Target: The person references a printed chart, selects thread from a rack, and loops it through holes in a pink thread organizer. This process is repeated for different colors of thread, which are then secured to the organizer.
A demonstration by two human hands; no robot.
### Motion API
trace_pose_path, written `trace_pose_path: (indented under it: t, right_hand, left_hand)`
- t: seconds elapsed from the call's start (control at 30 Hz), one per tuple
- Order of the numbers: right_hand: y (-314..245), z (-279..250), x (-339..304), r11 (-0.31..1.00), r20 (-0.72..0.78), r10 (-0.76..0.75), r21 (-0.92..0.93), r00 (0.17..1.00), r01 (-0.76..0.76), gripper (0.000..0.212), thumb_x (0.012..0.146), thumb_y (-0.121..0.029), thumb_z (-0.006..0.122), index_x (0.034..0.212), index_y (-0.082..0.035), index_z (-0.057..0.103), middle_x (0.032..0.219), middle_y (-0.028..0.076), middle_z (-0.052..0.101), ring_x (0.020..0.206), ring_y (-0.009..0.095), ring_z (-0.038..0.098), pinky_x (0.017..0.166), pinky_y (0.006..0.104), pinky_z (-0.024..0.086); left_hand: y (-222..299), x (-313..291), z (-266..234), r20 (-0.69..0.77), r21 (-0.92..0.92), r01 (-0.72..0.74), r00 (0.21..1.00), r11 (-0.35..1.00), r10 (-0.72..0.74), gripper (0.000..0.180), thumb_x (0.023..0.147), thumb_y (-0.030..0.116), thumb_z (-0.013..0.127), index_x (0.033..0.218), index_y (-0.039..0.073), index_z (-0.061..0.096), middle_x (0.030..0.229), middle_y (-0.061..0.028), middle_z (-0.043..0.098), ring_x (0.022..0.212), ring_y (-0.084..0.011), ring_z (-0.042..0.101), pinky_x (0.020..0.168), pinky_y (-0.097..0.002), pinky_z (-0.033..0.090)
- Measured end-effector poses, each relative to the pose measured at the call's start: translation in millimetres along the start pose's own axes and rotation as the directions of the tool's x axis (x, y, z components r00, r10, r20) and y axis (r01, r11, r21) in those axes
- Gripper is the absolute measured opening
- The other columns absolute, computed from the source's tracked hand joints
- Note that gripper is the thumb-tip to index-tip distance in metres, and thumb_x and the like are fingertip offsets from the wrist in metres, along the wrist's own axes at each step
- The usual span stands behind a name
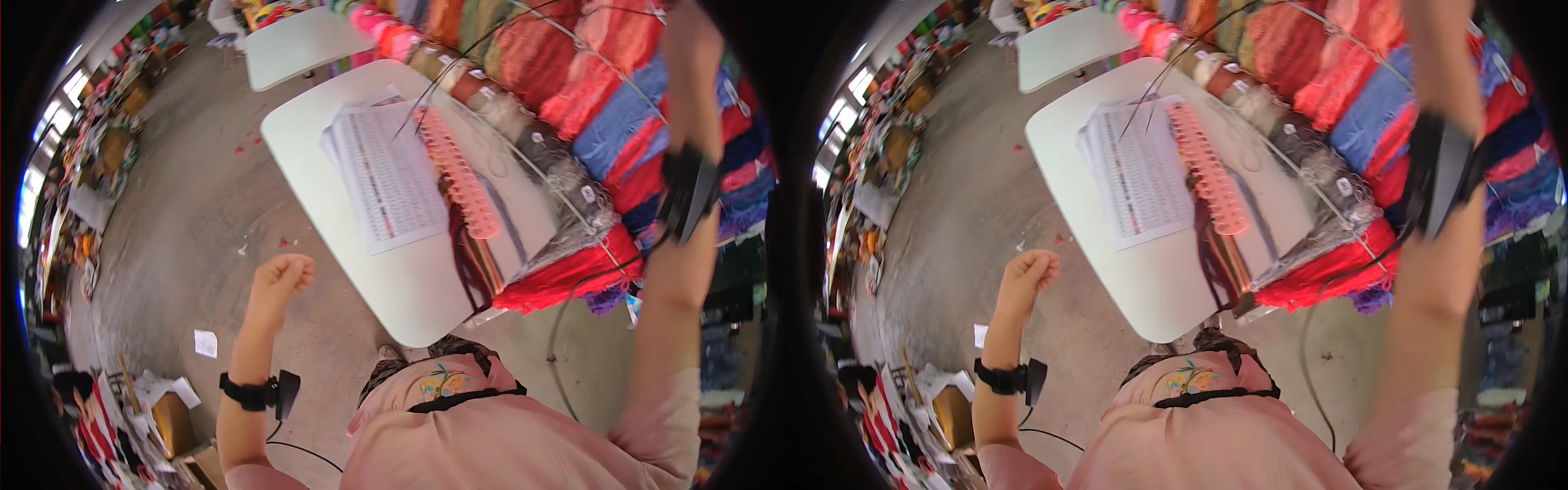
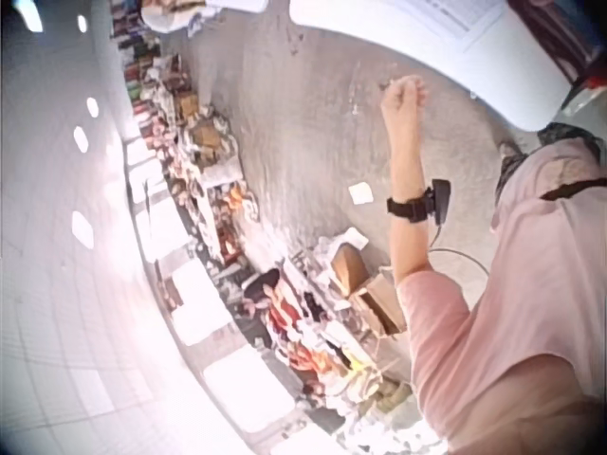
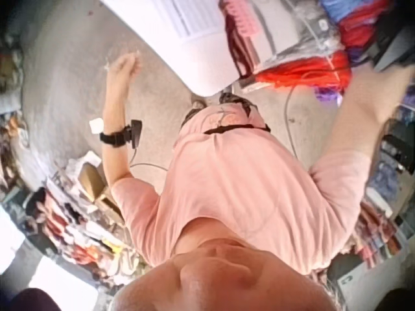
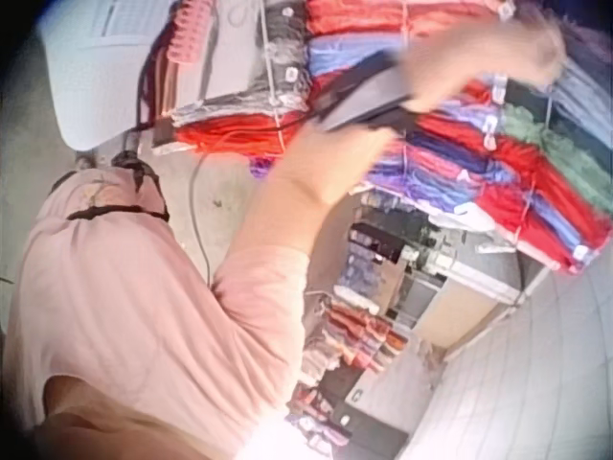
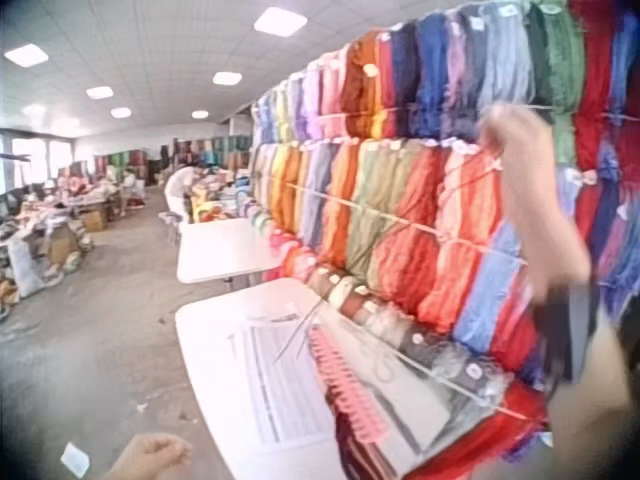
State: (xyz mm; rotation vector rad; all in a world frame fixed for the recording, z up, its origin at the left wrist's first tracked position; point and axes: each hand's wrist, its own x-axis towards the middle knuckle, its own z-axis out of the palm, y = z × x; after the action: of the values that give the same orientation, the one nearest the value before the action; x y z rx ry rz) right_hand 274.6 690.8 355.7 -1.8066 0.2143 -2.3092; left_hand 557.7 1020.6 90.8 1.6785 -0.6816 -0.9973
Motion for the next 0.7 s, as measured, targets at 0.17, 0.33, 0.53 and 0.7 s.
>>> trace_pose_path:
  t: [0.17, 0.33, 0.53, 0.7]
  right_hand:
    - [-23, -11, -219, 0.476, 0.662, 0.704, -0.17, 0.258, -0.863, 0.007, 0.075, -0.002, 0.053, 0.08, 0.0, 0.058, 0.068, -0.001, 0.055, 0.061, 0.005, 0.049, 0.055, 0.0192, 0.04]
    - [-15, -60, -308, 0.326, 0.511, 0.85, -0.326, 0.125, -0.887, 0.013, 0.075, -0.002, 0.049, 0.087, -0.001, 0.046, 0.065, 0.001, 0.052, 0.059, 0.006, 0.048, 0.054, 0.0194, 0.039]
    - [-19, -72, -308, 0.237, 0.662, 0.748, -0.331, -0.046, -0.913, 0.015, 0.075, 0.001, 0.043, 0.087, -0.004, 0.036, 0.06, 0.002, 0.047, 0.055, 0.007, 0.044, 0.052, 0.0199, 0.036]
    - [-10, -72, -305, 0.327, 0.694, 0.72, -0.366, -0.021, -0.871, 0.014, 0.075, 0.001, 0.041, 0.087, -0.003, 0.036, 0.059, 0.001, 0.044, 0.055, 0.006, 0.042, 0.052, 0.0197, 0.034]
  left_hand:
    - [35, -20, 99, 0.468, -0.02, -0.07, 0.881, 0.997, 0.071, 0.018, 0.083, 0.01, 0.046, 0.089, -0.003, 0.056, 0.08, -0.0068, 0.059, 0.073, -0.012, 0.056, 0.063, -0.0227, 0.045]
    - [30, 3, 180, 0.58, -0.099, 0.082, 0.814, 0.992, -0.01, 0.025, 0.082, 0.007, 0.044, 0.104, -0.005, 0.047, 0.096, -0.0115, 0.055, 0.083, -0.0167, 0.056, 0.068, -0.0261, 0.046]
    - [18, 15, 206, 0.465, -0.267, 0.388, 0.854, 0.882, -0.235, 0.042, 0.082, 0.006, 0.042, 0.119, -0.005, 0.026, 0.108, -0.016, 0.045, 0.089, -0.022, 0.053, 0.072, -0.029, 0.046]
    - [23, 28, 211, 0.424, -0.283, 0.398, 0.868, 0.873, -0.258, 0.044, 0.08, 0.006, 0.044, 0.12, -0.004, 0.026, 0.108, -0.0143, 0.044, 0.086, -0.0205, 0.053, 0.07, -0.0292, 0.046]
